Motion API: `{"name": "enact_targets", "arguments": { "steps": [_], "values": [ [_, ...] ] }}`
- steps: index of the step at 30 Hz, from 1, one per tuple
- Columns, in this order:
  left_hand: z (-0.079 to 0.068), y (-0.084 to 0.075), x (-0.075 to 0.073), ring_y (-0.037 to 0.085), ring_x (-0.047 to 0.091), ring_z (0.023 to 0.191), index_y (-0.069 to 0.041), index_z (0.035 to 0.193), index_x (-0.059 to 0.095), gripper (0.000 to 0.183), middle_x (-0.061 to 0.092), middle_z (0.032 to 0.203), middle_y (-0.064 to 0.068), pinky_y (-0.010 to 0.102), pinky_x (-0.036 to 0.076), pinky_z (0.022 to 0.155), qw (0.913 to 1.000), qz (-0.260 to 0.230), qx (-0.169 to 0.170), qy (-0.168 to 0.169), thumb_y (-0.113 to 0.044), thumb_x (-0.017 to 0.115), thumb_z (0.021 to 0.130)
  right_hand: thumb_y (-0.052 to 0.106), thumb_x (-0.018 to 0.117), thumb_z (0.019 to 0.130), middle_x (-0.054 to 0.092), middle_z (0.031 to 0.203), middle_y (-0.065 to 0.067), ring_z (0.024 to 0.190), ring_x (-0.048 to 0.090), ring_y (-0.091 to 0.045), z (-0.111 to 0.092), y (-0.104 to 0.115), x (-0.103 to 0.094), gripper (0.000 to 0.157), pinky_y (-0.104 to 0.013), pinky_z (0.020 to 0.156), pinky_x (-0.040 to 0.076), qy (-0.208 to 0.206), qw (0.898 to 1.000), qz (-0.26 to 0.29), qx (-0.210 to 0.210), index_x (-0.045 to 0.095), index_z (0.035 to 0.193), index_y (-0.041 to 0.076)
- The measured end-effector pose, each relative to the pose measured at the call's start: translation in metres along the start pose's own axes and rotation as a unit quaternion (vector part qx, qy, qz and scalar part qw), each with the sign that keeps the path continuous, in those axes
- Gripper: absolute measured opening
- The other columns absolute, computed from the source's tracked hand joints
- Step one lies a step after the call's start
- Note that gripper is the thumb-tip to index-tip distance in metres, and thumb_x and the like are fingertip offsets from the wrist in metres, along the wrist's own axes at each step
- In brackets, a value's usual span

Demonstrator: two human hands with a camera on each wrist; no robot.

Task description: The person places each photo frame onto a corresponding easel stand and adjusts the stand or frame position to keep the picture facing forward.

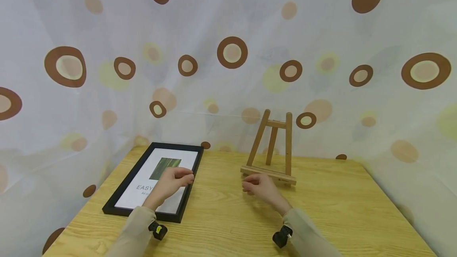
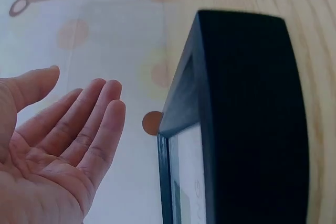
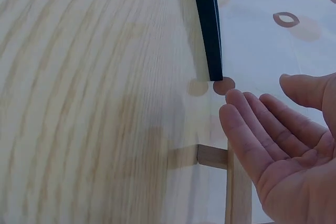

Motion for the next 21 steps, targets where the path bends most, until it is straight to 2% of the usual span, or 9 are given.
{"name": "enact_targets", "arguments": {
  "steps": [5,11,15,21],
  "values": [
    [0.000,0.013,-0.016,0.028,0.062,0.091,0.000,0.113,0.059,0.029,0.064,0.101,0.018,0.040,0.051,0.078,0.9989,-0.036,-0.028,0.000,-0.017,0.059,0.089,0.018,0.059,0.089,0.060,0.102,-0.026,0.089,0.061,-0.034,0.003,-0.003,0.011,0.041,-0.042,0.077,0.051,0.029,0.997,0.061,0.022,0.053,0.116,-0.012],
    [-0.004,0.030,-0.040,0.026,0.063,0.089,0.002,0.113,0.058,0.034,0.064,0.100,0.018,0.038,0.052,0.075,0.9973,-0.048,-0.054,-0.010,-0.021,0.060,0.089,0.016,0.057,0.090,0.060,0.100,-0.028,0.089,0.061,-0.037,0.006,0.002,0.028,0.040,-0.043,0.075,0.052,0.055,0.996,0.074,0.017,0.052,0.115,-0.015],
    [-0.009,0.038,-0.056,0.023,0.063,0.085,0.003,0.112,0.058,0.035,0.064,0.098,0.017,0.036,0.052,0.074,0.9973,-0.019,-0.064,-0.032,-0.022,0.060,0.089,0.016,0.057,0.090,0.060,0.099,-0.027,0.089,0.061,-0.037,0.009,-0.002,0.039,0.040,-0.042,0.075,0.052,0.069,0.994,0.081,0.033,0.052,0.115,-0.014],
    [-0.017,0.042,-0.083,0.020,0.063,0.080,0.003,0.110,0.060,0.036,0.065,0.096,0.018,0.036,0.053,0.069,0.9932,0.050,-0.063,-0.085,-0.026,0.060,0.088,0.016,0.059,0.089,0.063,0.095,-0.023,0.084,0.063,-0.032,0.016,-0.007,0.056,0.038,-0.040,0.071,0.053,0.077,0.992,0.080,0.059,0.055,0.113,-0.012]
  ]
}}
Point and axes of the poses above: each hand's wrist, its own z-axis towards the middle knuckle, its own x-axis out of the palm, y = z × x, the point moved 9 cm from there along z, towards the middle knuckle
